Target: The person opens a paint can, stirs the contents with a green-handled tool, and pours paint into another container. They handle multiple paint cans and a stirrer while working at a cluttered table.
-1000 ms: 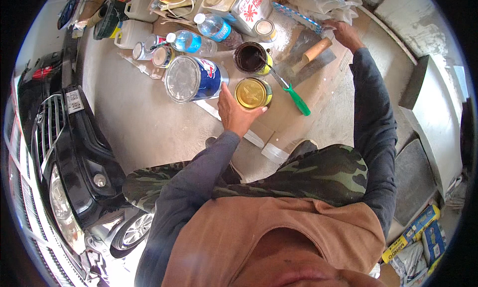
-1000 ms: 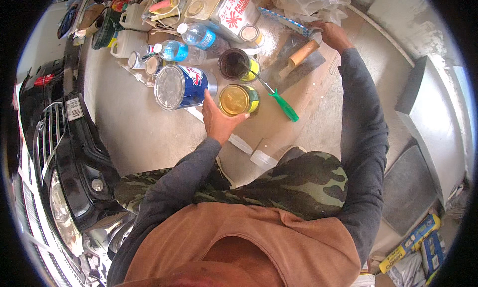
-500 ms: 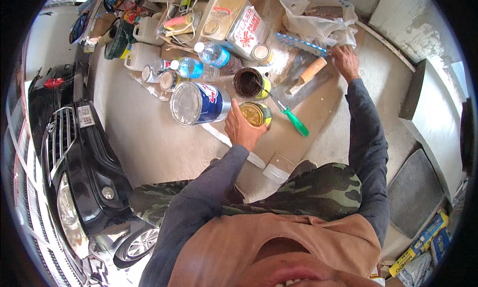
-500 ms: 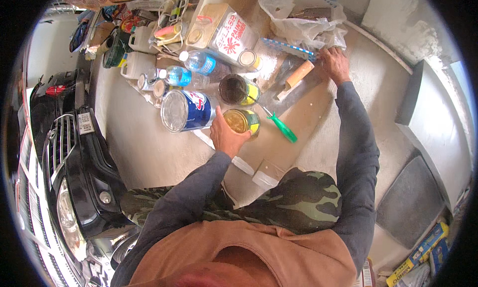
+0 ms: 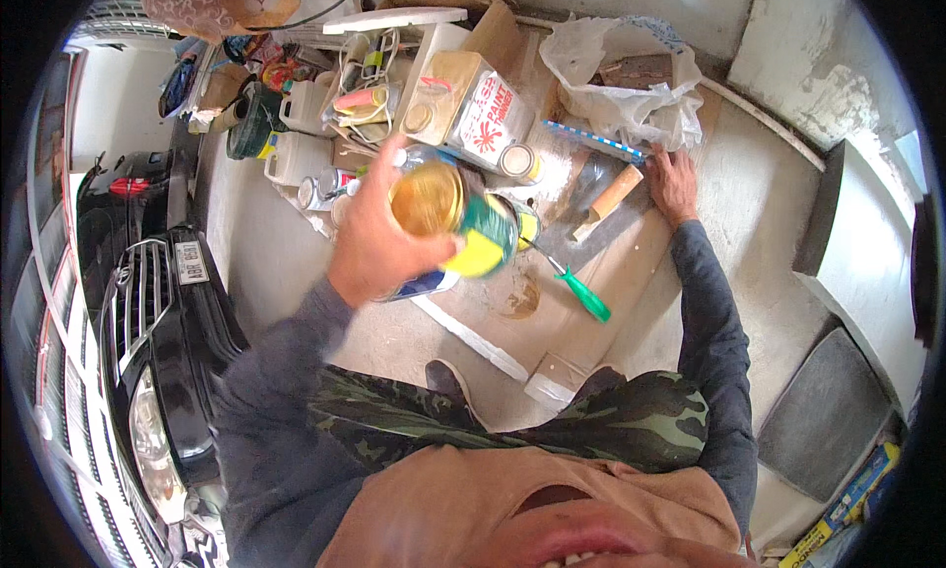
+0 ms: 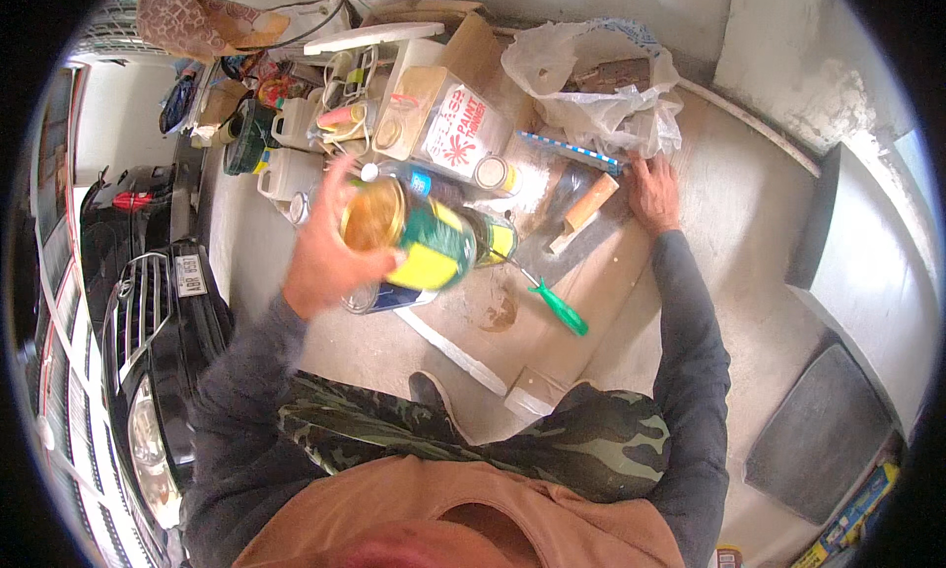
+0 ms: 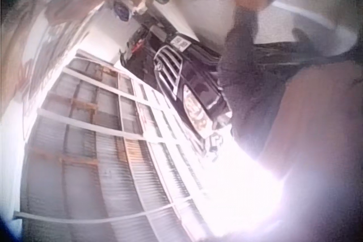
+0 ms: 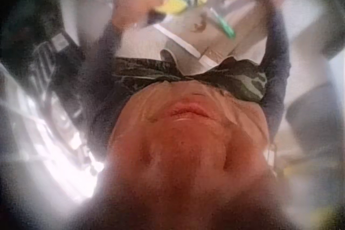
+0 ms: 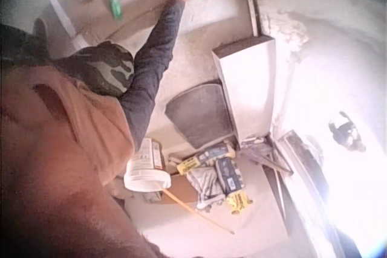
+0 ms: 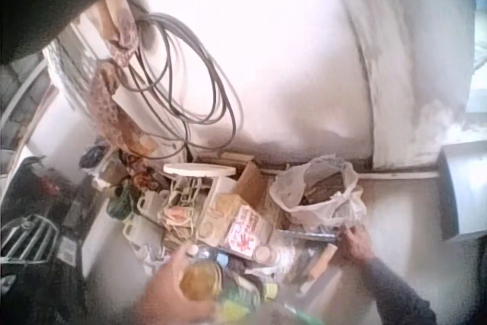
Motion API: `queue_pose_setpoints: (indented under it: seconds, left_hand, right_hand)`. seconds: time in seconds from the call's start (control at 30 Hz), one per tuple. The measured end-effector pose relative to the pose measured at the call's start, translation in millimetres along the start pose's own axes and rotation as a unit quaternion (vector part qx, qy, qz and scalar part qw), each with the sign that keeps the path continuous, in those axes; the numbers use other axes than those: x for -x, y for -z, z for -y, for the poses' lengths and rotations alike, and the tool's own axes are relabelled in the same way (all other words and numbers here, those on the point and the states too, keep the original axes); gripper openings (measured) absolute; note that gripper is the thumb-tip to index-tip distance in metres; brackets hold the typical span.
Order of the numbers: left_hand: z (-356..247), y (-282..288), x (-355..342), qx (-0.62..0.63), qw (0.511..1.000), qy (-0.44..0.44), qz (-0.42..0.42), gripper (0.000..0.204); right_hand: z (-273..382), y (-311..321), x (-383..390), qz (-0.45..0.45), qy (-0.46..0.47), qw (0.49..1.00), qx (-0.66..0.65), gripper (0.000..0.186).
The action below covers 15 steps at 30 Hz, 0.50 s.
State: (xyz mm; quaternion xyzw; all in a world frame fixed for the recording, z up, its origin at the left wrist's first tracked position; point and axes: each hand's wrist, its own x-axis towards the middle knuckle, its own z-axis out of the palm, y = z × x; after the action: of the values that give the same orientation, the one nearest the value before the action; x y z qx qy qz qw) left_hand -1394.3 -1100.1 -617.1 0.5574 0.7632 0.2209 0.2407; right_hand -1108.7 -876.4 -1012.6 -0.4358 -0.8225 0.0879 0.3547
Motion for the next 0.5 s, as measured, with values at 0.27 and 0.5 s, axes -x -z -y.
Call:
queue_pose_setpoints:
  seconds: [0.27, 0.5]
  left_hand:
    - [-28.7, 39.8, -226.4, -0.244, 0.939, -0.231, -0.077, 0.113]
    - [25.6, -28.8, -366.1, -0.421, 0.879, -0.222, 0.013, 0.128]
  right_hand:
    - [-2.8, -2.3, -0.4, 0.033, 0.001, 0.999, 0.038, 0.039]
    - [-5.3, -5.1, 0.2, 0.064, -0.016, 0.997, 0.031, 0.044]
